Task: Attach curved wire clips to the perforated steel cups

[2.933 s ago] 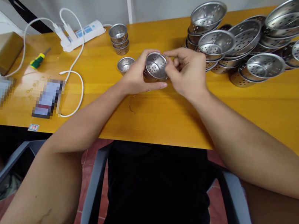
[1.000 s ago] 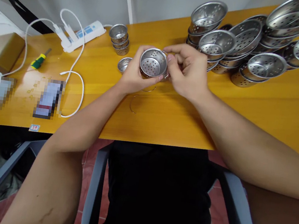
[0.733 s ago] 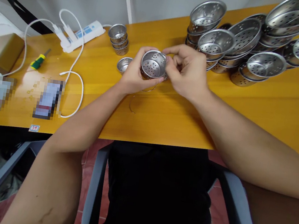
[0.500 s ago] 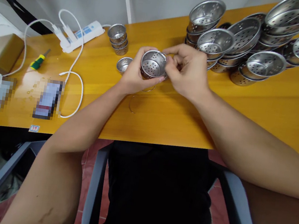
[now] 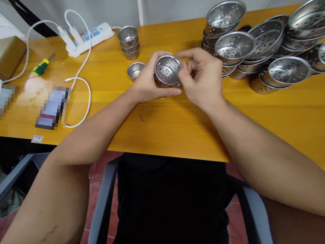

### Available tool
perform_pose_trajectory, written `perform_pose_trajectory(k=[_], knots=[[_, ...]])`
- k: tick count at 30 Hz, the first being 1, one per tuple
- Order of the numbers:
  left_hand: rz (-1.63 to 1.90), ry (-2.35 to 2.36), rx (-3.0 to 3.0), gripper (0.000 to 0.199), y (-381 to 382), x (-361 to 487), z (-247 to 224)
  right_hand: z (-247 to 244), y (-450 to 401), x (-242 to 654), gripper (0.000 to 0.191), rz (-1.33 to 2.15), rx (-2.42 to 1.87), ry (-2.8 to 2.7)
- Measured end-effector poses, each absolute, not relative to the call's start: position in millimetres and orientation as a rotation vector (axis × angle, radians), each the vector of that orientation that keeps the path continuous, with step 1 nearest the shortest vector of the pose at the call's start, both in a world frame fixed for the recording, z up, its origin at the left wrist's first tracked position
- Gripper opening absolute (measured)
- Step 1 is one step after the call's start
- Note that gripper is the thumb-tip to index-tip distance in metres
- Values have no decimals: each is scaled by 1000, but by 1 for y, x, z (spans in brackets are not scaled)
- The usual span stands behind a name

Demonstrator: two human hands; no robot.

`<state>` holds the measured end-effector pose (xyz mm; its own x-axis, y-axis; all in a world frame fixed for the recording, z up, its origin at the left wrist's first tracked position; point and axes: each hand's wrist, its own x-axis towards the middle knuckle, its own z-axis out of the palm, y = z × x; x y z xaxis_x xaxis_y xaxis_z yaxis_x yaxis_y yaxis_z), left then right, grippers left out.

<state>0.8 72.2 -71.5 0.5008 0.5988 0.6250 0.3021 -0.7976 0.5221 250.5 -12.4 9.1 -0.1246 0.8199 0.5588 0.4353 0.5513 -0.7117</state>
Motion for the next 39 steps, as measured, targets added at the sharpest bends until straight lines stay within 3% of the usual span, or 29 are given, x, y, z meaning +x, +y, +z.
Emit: perform_pose_trajectory(k=[6, 20, 27, 31, 39], knots=[[1263, 811, 2367, 136, 66, 4, -67, 11, -14, 243, 31, 477, -1020, -1733], [1245, 644, 2296, 101, 68, -11, -49, 18, -5, 253, 72, 1072, -569, -1739], [1177, 631, 2257, 100, 58, -6, -40, 35, -12, 260, 65, 1166, -481, -1766], [1155, 701, 2245, 102, 55, -5, -38, 39, -12, 261, 72, 1205, -451, -1754], [1150, 774, 2298, 89, 39, 1, -33, 34, -19, 247, 71, 1149, -554, -1585]])
